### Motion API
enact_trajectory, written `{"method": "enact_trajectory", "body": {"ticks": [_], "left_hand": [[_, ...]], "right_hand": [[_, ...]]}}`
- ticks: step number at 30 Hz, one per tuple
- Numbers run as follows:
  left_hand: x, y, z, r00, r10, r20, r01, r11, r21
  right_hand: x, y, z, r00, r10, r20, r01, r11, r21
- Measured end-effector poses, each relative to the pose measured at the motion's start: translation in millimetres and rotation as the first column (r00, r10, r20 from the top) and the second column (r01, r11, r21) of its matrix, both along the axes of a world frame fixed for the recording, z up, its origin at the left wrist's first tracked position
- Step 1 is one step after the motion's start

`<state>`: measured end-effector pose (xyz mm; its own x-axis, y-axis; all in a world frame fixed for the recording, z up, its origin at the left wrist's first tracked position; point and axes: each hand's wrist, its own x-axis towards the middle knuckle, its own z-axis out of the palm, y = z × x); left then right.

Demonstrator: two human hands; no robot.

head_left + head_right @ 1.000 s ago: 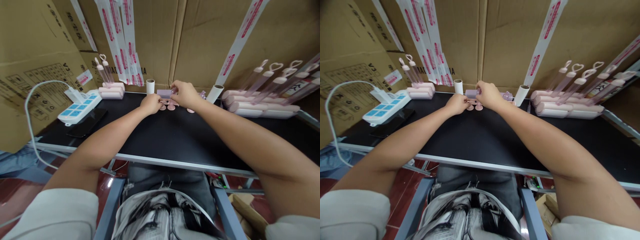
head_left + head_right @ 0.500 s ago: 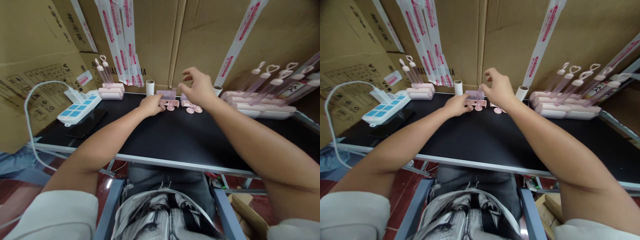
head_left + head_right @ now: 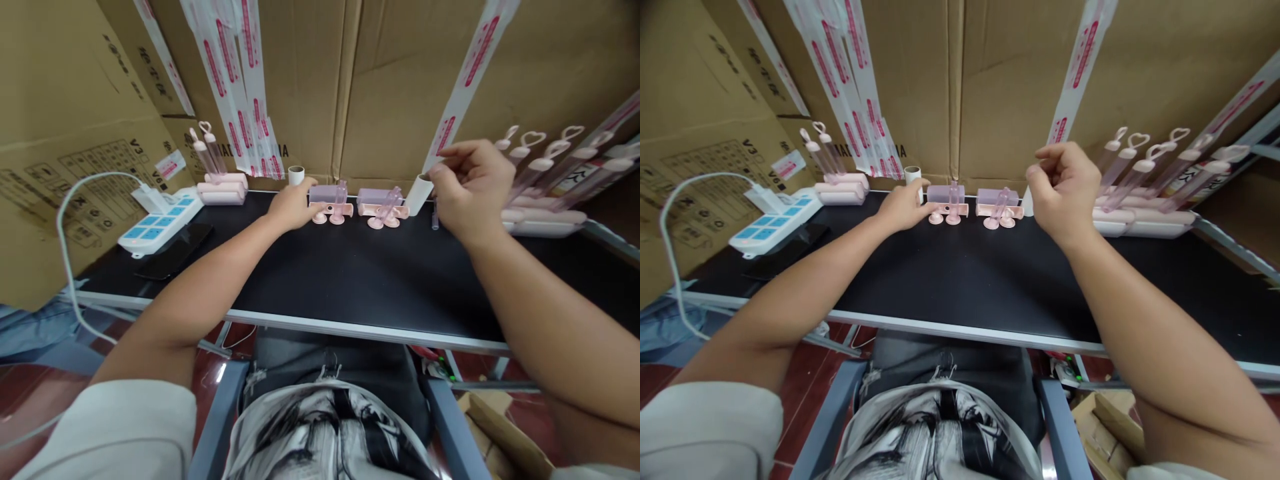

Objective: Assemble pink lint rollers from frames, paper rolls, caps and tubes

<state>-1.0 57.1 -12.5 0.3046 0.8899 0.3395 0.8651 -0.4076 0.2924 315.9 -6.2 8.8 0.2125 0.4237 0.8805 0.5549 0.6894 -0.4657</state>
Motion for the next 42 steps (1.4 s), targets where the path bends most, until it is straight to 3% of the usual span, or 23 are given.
{"method": "enact_trajectory", "body": {"ticks": [4,7,10,12,14,17,22,31,34,37,39,42], "left_hand": [[-37.8,17.7,19.2,0.944,0.129,0.305,-0.205,0.951,0.232],[-82.7,32.2,35.5,0.811,0.239,0.533,-0.475,0.801,0.364],[-119.6,38.0,44.6,0.712,0.452,0.537,-0.638,0.737,0.225],[-133.0,40.3,43.4,0.714,0.575,0.399,-0.655,0.750,0.091],[-138.8,44.9,37.2,0.713,0.639,0.289,-0.668,0.744,0.000],[-142.0,56.7,25.1,0.684,0.666,0.297,-0.689,0.723,-0.035],[-146.3,69.2,15.5,0.695,0.610,0.381,-0.662,0.749,0.007],[-139.5,50.8,22.4,0.738,0.634,0.232,-0.654,0.757,0.011],[-133.7,43.6,30.0,0.751,0.531,0.392,-0.634,0.745,0.205],[-117.0,37.7,35.8,0.792,0.300,0.532,-0.564,0.692,0.450],[-97.9,32.3,35.4,0.858,0.162,0.487,-0.423,0.762,0.491],[-62.9,18.7,27.2,0.961,-0.014,0.275,-0.101,0.912,0.398]], "right_hand": [[-2.3,-8.8,-0.5,1.000,0.026,-0.012,-0.026,0.997,-0.066],[-8.6,-18.0,3.0,1.000,0.013,0.001,-0.013,0.994,-0.108],[-14.6,-24.9,2.9,1.000,0.019,0.022,-0.016,0.992,-0.124],[-16.7,-27.4,0.6,0.999,0.017,0.051,-0.010,0.991,-0.131],[-17.6,-28.6,-2.8,0.996,0.019,0.088,-0.007,0.990,-0.139],[-18.4,-30.2,-7.2,0.989,0.046,0.143,-0.024,0.988,-0.153],[-23.3,-33.5,-10.4,0.977,0.076,0.200,-0.046,0.987,-0.151],[-19.1,-31.8,-9.3,0.984,0.067,0.167,-0.042,0.988,-0.149],[-16.4,-32.4,-4.8,0.994,0.050,0.098,-0.036,0.989,-0.142],[-15.4,-31.9,-1.0,0.997,0.062,0.045,-0.058,0.995,-0.082],[-14.9,-29.9,-0.5,0.999,0.035,0.028,-0.033,0.997,-0.064],[-14.2,-25.5,-3.1,0.999,-0.021,0.042,0.025,0.994,-0.108]]}}
